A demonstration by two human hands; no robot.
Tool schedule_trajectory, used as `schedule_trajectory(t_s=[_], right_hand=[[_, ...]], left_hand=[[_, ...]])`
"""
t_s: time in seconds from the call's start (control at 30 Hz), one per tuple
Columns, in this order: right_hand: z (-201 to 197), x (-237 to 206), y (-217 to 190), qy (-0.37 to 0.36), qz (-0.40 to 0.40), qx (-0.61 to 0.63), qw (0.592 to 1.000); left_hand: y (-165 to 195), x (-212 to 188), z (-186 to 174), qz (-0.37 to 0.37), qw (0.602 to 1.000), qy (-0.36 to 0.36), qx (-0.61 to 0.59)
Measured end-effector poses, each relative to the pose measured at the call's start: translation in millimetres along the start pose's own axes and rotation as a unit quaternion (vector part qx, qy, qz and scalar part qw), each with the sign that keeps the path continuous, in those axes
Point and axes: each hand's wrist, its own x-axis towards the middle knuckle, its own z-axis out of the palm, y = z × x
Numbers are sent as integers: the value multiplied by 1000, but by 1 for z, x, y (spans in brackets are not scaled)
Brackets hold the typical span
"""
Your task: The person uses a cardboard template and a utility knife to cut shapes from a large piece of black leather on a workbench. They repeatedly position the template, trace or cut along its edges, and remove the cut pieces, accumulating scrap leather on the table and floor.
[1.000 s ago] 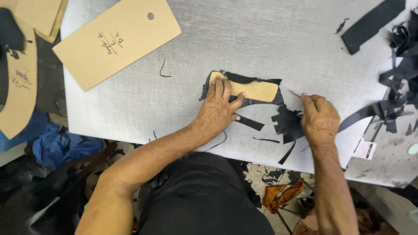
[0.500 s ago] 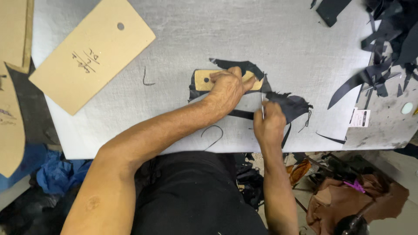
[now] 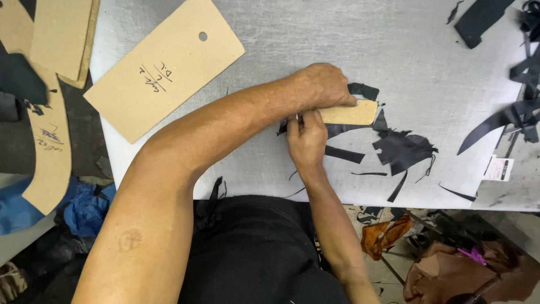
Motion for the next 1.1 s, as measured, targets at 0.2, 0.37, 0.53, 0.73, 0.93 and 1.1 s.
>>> schedule_trajectory(t_s=[0.2, 0.37, 0.53, 0.73, 0.93, 1.1], right_hand=[[5, -3, -8, 13, -82, -26, 996], [14, -4, -4, 11, -79, -59, 995], [-20, -37, -5, -70, -80, -79, 991], [-76, -38, -3, -113, -129, -120, 978], [-59, 12, 26, -93, -355, -255, 895], [-86, 28, 47, -159, -392, -302, 854]], left_hand=[[3, 1, 5, -10, 999, -8, 35], [3, 5, 8, -20, 1000, -10, 7], [7, 2, 7, -18, 999, -18, 37], [15, -2, -1, -39, 996, -64, 54], [15, -16, -7, -45, 991, -77, 104], [22, -22, -15, -86, 991, -83, 58]])
